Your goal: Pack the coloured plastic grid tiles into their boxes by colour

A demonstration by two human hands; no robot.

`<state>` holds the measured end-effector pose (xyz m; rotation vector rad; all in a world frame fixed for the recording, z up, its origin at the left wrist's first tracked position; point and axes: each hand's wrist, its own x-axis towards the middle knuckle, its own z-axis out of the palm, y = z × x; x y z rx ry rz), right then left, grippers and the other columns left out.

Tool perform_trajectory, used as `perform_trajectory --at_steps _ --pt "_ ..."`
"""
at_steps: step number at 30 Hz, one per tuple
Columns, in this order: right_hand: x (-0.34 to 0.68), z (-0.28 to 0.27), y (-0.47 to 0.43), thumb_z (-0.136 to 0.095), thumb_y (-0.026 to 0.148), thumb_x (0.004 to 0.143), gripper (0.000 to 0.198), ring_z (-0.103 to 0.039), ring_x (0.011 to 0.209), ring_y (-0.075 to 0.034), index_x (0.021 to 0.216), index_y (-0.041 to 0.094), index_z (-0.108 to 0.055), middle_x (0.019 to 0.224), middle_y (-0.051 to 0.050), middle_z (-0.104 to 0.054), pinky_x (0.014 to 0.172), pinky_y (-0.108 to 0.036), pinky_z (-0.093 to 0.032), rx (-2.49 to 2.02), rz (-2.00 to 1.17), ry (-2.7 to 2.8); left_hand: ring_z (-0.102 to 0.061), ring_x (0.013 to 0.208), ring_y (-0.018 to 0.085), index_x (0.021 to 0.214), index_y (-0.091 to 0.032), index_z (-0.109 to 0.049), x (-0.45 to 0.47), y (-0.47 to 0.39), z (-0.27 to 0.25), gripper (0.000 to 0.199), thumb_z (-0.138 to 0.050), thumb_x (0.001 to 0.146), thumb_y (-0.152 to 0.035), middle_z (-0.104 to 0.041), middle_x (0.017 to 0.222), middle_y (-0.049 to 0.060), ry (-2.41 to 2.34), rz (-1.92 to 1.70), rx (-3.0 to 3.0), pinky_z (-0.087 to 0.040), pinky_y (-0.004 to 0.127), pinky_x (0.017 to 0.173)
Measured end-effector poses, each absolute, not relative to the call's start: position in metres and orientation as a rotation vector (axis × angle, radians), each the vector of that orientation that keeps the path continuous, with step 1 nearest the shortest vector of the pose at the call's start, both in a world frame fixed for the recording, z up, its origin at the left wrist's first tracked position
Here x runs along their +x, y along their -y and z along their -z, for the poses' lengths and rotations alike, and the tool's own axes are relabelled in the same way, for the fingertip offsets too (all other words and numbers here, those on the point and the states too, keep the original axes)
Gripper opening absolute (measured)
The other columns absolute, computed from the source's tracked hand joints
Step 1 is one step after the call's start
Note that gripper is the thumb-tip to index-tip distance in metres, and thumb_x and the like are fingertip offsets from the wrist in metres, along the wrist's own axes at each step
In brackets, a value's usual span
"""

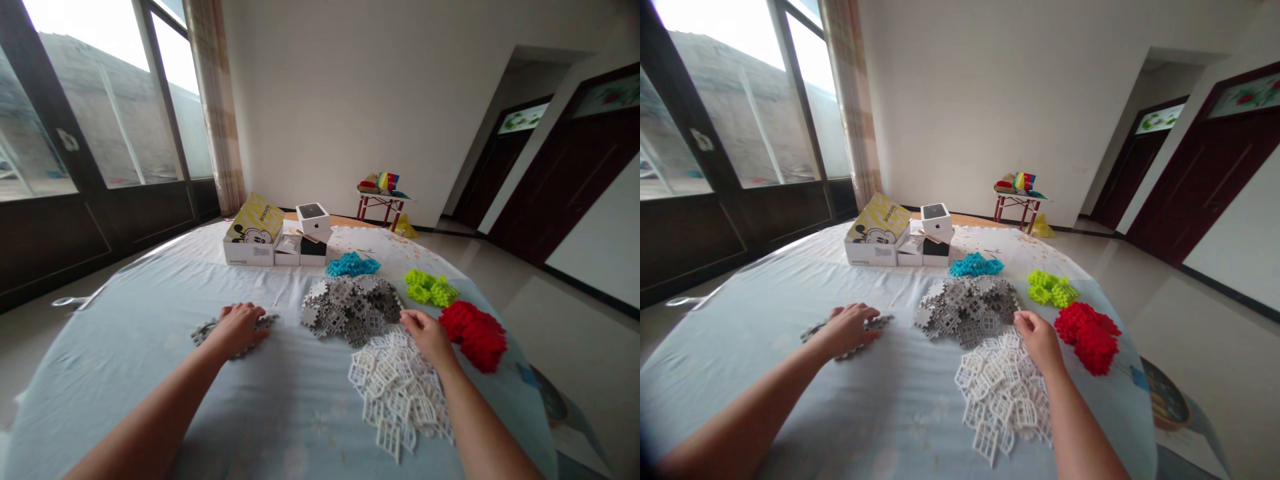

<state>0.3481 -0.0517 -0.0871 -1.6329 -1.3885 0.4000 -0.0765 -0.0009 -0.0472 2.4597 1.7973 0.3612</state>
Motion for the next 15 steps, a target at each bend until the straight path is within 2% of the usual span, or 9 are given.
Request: perform_trajectory --at_steps 4,7,11,15 --pt "0.346 0.086 0.053 -0.050 0.046 0.075 0.036 -0.065 0.070 -0.021 0.092 0.017 -0.064 0.084 -0.009 -0.070 0.067 -0.031 -0.050 -1.623 -0.414 1.378 -0.056 0.093 0.032 0.089 -0.022 -0.067 -0.075 0.006 0.043 0.031 -0.060 0.064 -0.038 -0.065 0.091 0.010 -1.831 -0.450 2.421 -0.032 0.045 0.084" --pt "0.347 0.085 0.052 -0.050 0.046 0.075 0.036 -0.065 0.071 -0.021 0.092 0.017 -0.064 0.084 -0.009 -0.070 0.067 -0.031 -0.050 -1.626 -0.404 1.384 -0.055 0.094 0.030 0.093 -0.024 -0.064 -0.064 0.011 0.033 0.031 -0.057 0.068 -0.040 -0.063 0.095 0.008 -1.822 -0.610 2.396 -0.032 0.045 0.086" --pt "0.348 0.086 0.050 -0.050 0.047 0.075 0.037 -0.065 0.071 -0.021 0.091 0.017 -0.065 0.082 -0.008 -0.071 0.068 -0.031 -0.050 -1.613 -0.384 1.398 -0.057 0.093 0.025 0.096 -0.027 -0.063 -0.033 0.017 0.017 0.028 -0.052 0.075 -0.042 -0.063 0.097 0.005 -1.675 -0.785 2.403 -0.037 0.039 0.082" --pt "0.348 0.086 0.049 -0.051 0.047 0.075 0.036 -0.065 0.070 -0.021 0.090 0.017 -0.065 0.082 -0.008 -0.071 0.067 -0.031 -0.050 -1.609 -0.393 1.396 -0.057 0.091 0.024 0.096 -0.028 -0.064 0.010 0.016 0.008 0.025 -0.057 0.074 -0.037 -0.064 0.093 0.004 -1.519 -0.870 2.436 -0.035 0.040 0.084"
